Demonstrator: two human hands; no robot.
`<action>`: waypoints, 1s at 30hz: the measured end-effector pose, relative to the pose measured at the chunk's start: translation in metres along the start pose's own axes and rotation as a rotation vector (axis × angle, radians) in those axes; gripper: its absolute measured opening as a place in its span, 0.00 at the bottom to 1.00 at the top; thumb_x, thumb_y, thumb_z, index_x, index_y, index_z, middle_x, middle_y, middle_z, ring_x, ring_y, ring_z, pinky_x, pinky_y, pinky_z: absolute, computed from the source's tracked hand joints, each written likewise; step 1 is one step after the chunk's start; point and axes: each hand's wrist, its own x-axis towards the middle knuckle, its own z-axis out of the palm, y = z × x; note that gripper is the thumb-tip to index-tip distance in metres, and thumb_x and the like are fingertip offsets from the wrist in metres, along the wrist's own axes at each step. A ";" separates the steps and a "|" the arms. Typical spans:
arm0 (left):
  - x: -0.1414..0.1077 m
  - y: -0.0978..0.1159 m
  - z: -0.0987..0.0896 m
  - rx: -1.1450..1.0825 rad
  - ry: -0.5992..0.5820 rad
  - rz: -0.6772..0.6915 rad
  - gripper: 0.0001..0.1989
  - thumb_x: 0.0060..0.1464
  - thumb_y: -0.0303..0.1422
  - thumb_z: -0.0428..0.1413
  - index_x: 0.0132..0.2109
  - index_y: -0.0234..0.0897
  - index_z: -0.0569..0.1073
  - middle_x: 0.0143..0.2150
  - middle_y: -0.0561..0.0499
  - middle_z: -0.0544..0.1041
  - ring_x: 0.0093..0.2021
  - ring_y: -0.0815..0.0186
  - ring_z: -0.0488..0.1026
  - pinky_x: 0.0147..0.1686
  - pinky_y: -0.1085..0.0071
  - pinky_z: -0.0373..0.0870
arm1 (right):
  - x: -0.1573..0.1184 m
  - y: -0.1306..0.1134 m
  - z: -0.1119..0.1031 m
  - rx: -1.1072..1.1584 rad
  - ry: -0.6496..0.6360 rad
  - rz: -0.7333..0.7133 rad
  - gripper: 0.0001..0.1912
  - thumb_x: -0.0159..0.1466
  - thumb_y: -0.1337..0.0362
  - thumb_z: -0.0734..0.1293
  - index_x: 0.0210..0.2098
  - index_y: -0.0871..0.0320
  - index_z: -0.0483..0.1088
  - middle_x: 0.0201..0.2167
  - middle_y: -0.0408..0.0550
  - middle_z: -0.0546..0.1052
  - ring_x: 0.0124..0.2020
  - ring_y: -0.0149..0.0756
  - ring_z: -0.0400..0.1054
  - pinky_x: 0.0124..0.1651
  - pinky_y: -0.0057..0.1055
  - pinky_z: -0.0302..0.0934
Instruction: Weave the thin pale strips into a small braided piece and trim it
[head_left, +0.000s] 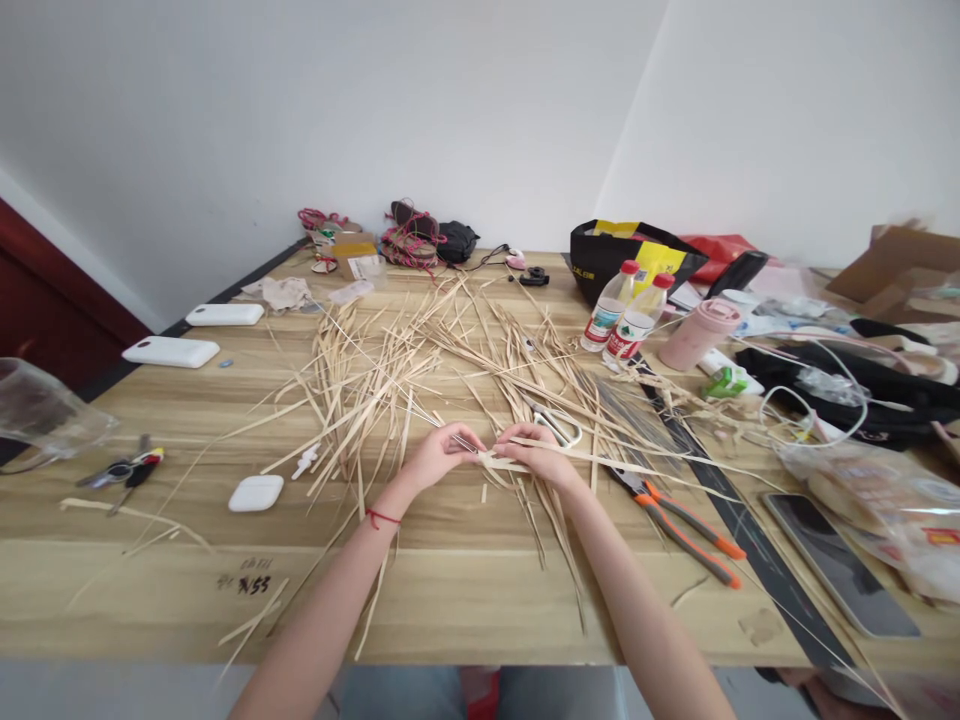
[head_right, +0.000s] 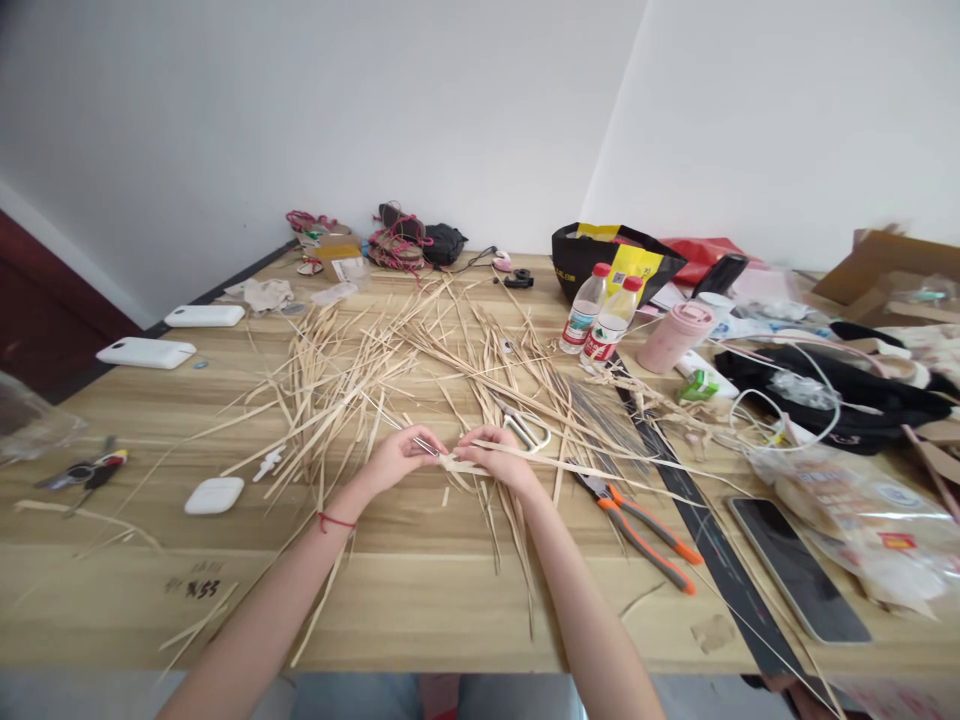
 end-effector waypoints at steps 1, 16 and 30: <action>0.000 0.000 0.000 0.014 0.004 0.001 0.11 0.43 0.33 0.62 0.35 0.34 0.72 0.36 0.49 0.76 0.39 0.64 0.73 0.44 0.65 0.69 | 0.000 0.000 0.000 0.016 -0.005 0.008 0.15 0.45 0.57 0.74 0.28 0.59 0.72 0.27 0.45 0.74 0.25 0.32 0.69 0.28 0.27 0.62; 0.002 -0.016 0.005 0.211 0.002 0.182 0.06 0.50 0.33 0.57 0.32 0.33 0.75 0.38 0.45 0.75 0.40 0.64 0.72 0.41 0.69 0.68 | -0.011 -0.015 0.018 -0.086 -0.074 -0.237 0.12 0.50 0.57 0.72 0.31 0.57 0.74 0.33 0.48 0.77 0.37 0.38 0.71 0.43 0.34 0.63; 0.002 -0.012 0.001 0.146 0.022 0.162 0.06 0.49 0.29 0.56 0.28 0.35 0.77 0.38 0.46 0.75 0.42 0.63 0.72 0.42 0.67 0.68 | 0.004 0.000 0.001 0.194 0.025 -0.077 0.18 0.49 0.55 0.72 0.36 0.56 0.68 0.27 0.46 0.78 0.30 0.37 0.73 0.36 0.34 0.67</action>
